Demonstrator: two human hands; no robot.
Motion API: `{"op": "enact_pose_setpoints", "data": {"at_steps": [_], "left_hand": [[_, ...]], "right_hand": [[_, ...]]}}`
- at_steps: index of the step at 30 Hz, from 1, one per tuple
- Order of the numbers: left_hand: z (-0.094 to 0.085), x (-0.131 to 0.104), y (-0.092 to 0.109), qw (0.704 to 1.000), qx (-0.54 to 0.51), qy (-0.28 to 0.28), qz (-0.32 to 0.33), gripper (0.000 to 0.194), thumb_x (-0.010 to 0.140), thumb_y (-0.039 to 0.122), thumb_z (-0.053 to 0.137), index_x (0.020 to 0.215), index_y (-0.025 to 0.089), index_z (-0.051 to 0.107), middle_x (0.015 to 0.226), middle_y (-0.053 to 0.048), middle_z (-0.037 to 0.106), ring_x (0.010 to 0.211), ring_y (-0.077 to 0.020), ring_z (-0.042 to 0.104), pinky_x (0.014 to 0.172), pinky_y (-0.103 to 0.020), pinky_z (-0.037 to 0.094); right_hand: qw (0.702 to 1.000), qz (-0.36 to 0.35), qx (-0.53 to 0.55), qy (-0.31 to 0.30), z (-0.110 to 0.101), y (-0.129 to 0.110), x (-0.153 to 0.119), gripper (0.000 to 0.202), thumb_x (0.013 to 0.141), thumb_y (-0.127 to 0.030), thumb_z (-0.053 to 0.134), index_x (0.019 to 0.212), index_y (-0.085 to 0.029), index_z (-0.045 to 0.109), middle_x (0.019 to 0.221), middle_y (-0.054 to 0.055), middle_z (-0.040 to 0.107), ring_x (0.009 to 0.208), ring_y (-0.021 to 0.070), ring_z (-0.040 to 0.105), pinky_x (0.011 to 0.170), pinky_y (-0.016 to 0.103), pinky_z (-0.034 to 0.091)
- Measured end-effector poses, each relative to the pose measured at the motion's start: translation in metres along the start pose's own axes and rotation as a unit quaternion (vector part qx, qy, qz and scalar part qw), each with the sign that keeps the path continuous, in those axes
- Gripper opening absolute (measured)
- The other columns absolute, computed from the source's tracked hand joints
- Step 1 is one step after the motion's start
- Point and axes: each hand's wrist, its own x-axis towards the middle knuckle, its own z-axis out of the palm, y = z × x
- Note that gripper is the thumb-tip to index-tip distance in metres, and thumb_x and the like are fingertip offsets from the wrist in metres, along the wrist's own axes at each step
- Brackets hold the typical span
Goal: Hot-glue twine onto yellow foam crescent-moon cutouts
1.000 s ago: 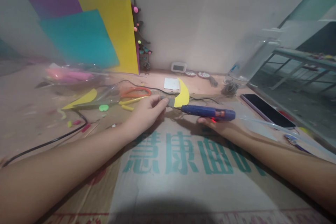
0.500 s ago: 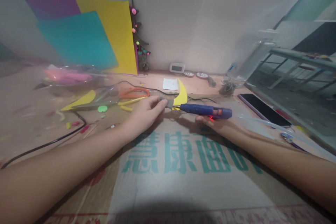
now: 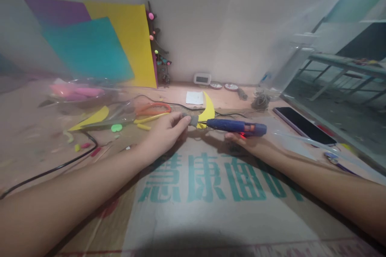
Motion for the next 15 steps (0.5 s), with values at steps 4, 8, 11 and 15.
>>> {"op": "enact_pose_setpoints", "data": {"at_steps": [4,8,11,15], "left_hand": [[0.000,0.001,-0.001,1.000,0.001,0.000,0.005,0.037,0.093,0.044,0.042,0.066,0.019,0.045,0.057,0.004,0.049,0.051,-0.0097,0.047,0.049,-0.022,0.035],[0.000,0.000,0.000,1.000,0.006,-0.008,0.001,0.038,0.093,0.045,0.042,0.067,0.019,0.046,0.057,0.004,0.048,0.050,-0.0092,0.046,0.047,-0.022,0.034],[0.000,0.000,0.000,1.000,0.013,-0.002,0.000,0.037,0.093,0.045,0.043,0.067,0.019,0.046,0.056,0.005,0.048,0.050,-0.0093,0.046,0.047,-0.022,0.034],[0.001,0.000,0.000,1.000,0.028,0.000,0.002,0.037,0.093,0.045,0.043,0.067,0.019,0.046,0.057,0.005,0.048,0.051,-0.0095,0.046,0.046,-0.022,0.033]], "right_hand": [[0.997,0.043,0.061,-0.022,0.001,0.005,0.000,0.030,0.071,-0.044,0.070,0.094,-0.024,0.068,0.087,0.005,0.073,0.087,0.0293,0.069,0.079,0.044,0.058],[0.997,0.066,0.039,0.024,0.000,0.011,-0.002,0.028,0.068,-0.035,0.074,0.094,-0.026,0.067,0.086,0.005,0.070,0.098,0.0349,0.065,0.086,0.054,0.054],[0.996,0.062,0.052,0.023,-0.001,0.014,-0.003,0.020,0.071,-0.034,0.071,0.090,-0.028,0.067,0.084,0.004,0.069,0.097,0.0339,0.065,0.084,0.053,0.055],[0.997,0.055,0.043,0.028,-0.001,0.010,-0.003,0.016,0.071,-0.037,0.069,0.083,-0.027,0.065,0.079,0.003,0.069,0.089,0.0310,0.067,0.077,0.047,0.057]]}}
